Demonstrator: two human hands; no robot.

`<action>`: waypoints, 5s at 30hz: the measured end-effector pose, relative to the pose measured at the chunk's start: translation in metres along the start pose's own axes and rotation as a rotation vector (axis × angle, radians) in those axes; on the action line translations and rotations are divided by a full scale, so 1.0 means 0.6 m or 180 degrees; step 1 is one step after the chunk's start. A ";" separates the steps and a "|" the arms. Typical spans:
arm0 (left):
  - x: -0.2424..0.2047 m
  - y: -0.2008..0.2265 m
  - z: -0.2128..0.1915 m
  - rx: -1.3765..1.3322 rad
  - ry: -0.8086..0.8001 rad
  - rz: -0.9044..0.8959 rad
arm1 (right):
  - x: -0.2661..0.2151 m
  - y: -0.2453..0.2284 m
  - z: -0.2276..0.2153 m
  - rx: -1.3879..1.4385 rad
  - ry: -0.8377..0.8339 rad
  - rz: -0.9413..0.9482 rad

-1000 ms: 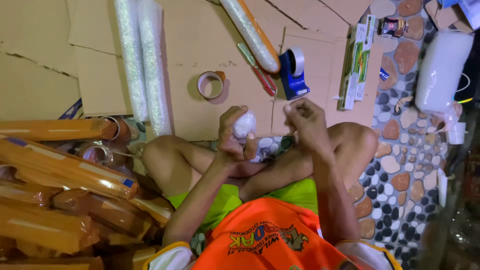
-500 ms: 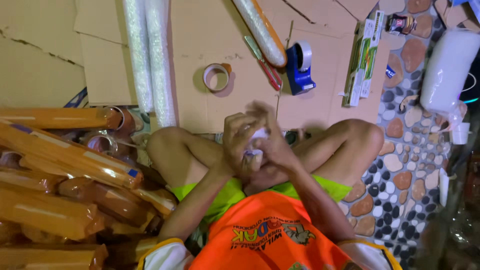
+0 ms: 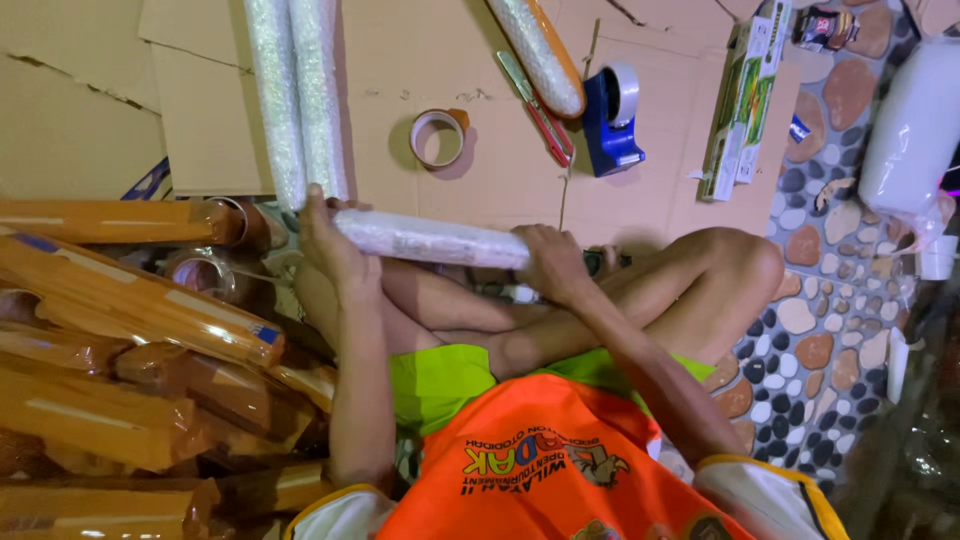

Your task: The person sits on the floor and wraps cricket bats with bubble wrap and brown tape. They roll the bubble wrap around the bat, secure it with tape, and place the finished bat aside to repeat the process with another bat.

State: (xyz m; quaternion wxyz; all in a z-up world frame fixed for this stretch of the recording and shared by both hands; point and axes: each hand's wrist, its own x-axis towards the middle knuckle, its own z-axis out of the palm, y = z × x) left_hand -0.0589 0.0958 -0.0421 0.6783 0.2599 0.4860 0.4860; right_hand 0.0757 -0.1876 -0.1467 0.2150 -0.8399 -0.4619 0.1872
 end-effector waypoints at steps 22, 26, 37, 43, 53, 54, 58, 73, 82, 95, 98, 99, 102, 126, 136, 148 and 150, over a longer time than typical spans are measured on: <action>0.102 -0.243 -0.046 0.4686 -0.0775 0.2702 | 0.127 0.153 0.007 -0.1456 0.0457 -0.0855; 0.077 -0.246 -0.009 0.4079 -0.1724 0.4074 | 0.113 0.110 -0.035 -0.1904 0.0327 -0.0560; 0.050 -0.186 0.033 0.4061 -0.3938 0.2552 | 0.091 0.003 -0.184 0.0904 0.0665 0.0194; -0.070 0.002 -0.013 0.2719 -0.5558 0.1232 | 0.062 -0.098 -0.317 0.2467 -0.0716 -0.0558; -0.120 0.048 -0.070 0.2628 -0.6268 -0.0065 | -0.068 -0.102 -0.179 0.2899 -0.0918 -0.0566; -0.116 0.036 -0.080 0.2627 -0.6282 -0.0091 | -0.080 -0.101 -0.170 0.2911 -0.0911 -0.0544; -0.094 -0.022 -0.114 0.2643 -0.6200 -0.0616 | -0.098 -0.102 -0.161 0.2934 -0.0550 -0.0530; -0.035 0.139 0.028 0.5315 -0.4945 -0.0082 | -0.026 0.015 -0.182 0.3327 -0.0008 0.0805; 0.198 -0.027 -0.057 0.7648 -0.3477 0.2336 | 0.018 0.267 -0.070 0.1416 0.0686 0.1881; 0.121 -0.262 0.011 0.9549 -0.2766 0.2176 | 0.055 0.106 -0.098 0.0672 -0.0024 0.2819; 0.119 -0.253 0.015 0.9465 -0.2852 0.2110 | 0.059 0.074 -0.118 0.0534 -0.0099 0.3008; 0.115 -0.249 0.020 0.9457 -0.2825 0.2151 | 0.059 0.096 -0.105 0.0540 -0.0069 0.2997; 0.099 -0.230 0.027 0.9514 -0.2826 0.1993 | 0.051 0.125 -0.083 0.0682 0.0074 0.3581; 0.007 0.240 -0.123 0.2793 -0.3043 0.0381 | 0.072 0.051 0.050 0.4874 0.1990 0.3477; -0.127 0.274 -0.029 0.0938 -0.1512 0.0181 | 0.112 -0.110 0.031 0.1210 -0.0919 0.2378; -0.247 0.194 0.121 0.0669 -0.2625 0.0683 | 0.039 -0.350 -0.342 0.2677 0.1566 -0.0142; -0.233 0.184 0.112 0.0699 -0.3019 0.0602 | 0.026 -0.362 -0.352 0.2853 0.1228 0.0047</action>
